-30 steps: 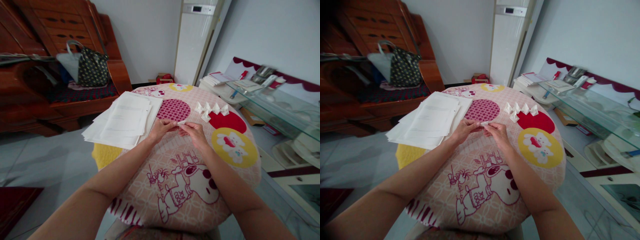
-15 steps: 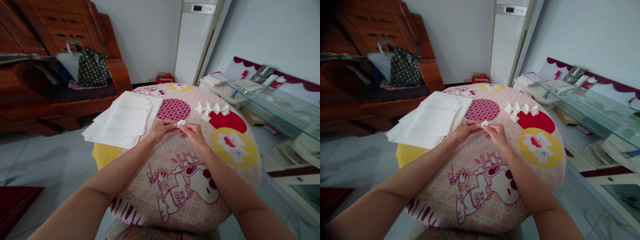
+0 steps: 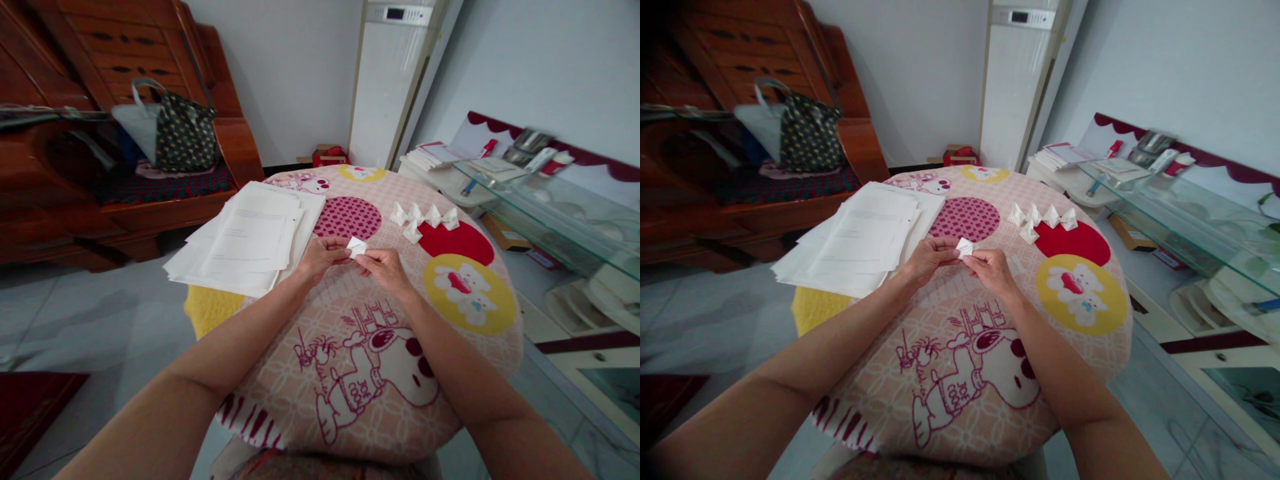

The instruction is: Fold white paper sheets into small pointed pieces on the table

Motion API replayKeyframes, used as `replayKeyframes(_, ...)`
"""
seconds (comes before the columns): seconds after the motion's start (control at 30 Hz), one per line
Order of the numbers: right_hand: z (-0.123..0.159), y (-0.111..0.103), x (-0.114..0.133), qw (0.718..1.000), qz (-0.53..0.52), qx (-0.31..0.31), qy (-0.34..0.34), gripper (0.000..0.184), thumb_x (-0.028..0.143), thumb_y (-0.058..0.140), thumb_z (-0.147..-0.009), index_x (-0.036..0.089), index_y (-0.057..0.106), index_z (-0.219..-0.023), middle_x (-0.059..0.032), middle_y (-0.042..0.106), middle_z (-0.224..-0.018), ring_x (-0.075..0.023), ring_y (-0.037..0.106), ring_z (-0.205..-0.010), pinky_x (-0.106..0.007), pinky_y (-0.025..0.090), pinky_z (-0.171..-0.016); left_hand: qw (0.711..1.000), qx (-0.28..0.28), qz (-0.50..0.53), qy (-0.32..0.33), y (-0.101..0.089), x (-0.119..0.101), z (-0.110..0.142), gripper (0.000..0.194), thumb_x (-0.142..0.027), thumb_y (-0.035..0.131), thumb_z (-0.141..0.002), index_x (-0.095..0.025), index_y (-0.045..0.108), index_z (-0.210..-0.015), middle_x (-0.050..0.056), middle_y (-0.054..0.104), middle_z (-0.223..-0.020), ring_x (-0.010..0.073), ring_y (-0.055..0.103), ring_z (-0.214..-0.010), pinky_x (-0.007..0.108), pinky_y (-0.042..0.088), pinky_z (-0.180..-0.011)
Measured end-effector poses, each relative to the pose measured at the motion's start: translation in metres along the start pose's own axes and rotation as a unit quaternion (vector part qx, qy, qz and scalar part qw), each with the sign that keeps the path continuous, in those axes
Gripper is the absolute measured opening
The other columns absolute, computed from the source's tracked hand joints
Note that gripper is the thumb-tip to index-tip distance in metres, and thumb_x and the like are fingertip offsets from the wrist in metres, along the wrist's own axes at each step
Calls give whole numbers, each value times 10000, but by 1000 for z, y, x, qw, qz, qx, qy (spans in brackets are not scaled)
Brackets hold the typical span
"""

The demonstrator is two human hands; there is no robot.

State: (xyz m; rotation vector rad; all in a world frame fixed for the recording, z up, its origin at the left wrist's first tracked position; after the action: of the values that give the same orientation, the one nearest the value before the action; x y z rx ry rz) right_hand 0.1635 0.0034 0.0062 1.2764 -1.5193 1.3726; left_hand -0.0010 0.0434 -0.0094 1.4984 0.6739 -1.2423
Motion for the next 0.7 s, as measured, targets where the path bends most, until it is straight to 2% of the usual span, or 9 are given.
replayKeyframes(0.1, 1, -1, 4, 1000, -2, 10, -12, 310, 491, 747, -789, 188, 779, -729, -7, 660, -590, -158, 612, -559, -269, 501, -537, 1000, -11, -16, 4, -2, -1, 0, 356, -238, 900, -608, -125, 772, -921, 58, 784, -876, 138, 700, -715, 285, 589, -735)
replayKeyframes(0.17, 0, -4, 5, 1000, -25, -8, -14, 286, 467, 784, -753, 188, 793, -815, 1, 669, -621, -153, 614, -569, -273, 515, -547, 999, -15, -26, 14, -2, -2, -1, 374, -259, 896, -619, -122, 769, -943, 74, 790, -900, 147, 708, -737, 295, 591, -749)
replayKeyframes(0.27, -1, -13, 6, 991, -85, -99, -7, 473, 463, 823, -708, 181, 769, -1084, 5, 700, -688, -156, 647, -586, -288, 550, -565, 998, -22, -35, 48, -2, -5, -1, 403, -279, 890, -623, -120, 771, -973, 86, 796, -921, 155, 719, -759, 283, 587, -735)
replayKeyframes(0.33, -2, -17, 4, 984, -114, -137, 13, 608, 471, 847, -677, 162, 724, -1186, -6, 716, -709, -165, 665, -587, -293, 559, -558, 996, -23, -43, 73, 0, -8, 1, 412, -283, 881, -632, -120, 775, -995, 90, 799, -932, 161, 726, -772, 272, 584, -720)
replayKeyframes(0.4, -2, -14, 3, 982, -137, -123, 50, 591, 480, 864, -644, 138, 732, -1107, -27, 725, -706, -172, 672, -575, -290, 559, -538, 994, -18, -56, 91, 3, -9, 2, 401, -277, 861, -654, -122, 777, -1014, 95, 801, -959, 165, 733, -795, 265, 585, -720)
replayKeyframes(0.5, -2, -7, 3, 979, -165, -78, 89, 445, 483, 861, -636, 136, 730, -881, -48, 723, -683, -171, 669, -549, -281, 557, -518, 991, -10, -77, 110, 6, -11, 5, 382, -261, 829, -686, -121, 770, -1037, 101, 799, -1002, 167, 738, -827, 263, 588, -733)
replayKeyframes(0.57, -1, -6, 4, 980, -165, -79, 81, 392, 477, 853, -646, 149, 714, -811, -42, 716, -665, -165, 661, -538, -274, 551, -508, 990, 1, -85, 115, 8, -11, 5, 382, -265, 824, -695, -117, 762, -1042, 101, 797, -1003, 166, 737, -830, 261, 589, -732)
replayKeyframes(0.7, -1, -9, 5, 987, -122, -101, 32, 338, 482, 812, -696, 171, 734, -804, -27, 707, -652, -155, 639, -533, -263, 531, -488, 990, 51, -93, 93, 11, -10, 6, 363, -309, 842, -693, -124, 759, -994, 87, 793, -956, 153, 726, -770, 250, 588, -700)
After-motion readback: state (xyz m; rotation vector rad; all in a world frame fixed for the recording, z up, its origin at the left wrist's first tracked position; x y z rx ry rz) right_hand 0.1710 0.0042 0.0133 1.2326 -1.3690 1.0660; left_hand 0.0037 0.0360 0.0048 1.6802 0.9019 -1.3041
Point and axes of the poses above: each hand's wrist, its own z-axis away from the middle knuckle, its own y-axis out of the palm, x = y × z, the point moved 4 cm from there along -z, towards the middle knuckle
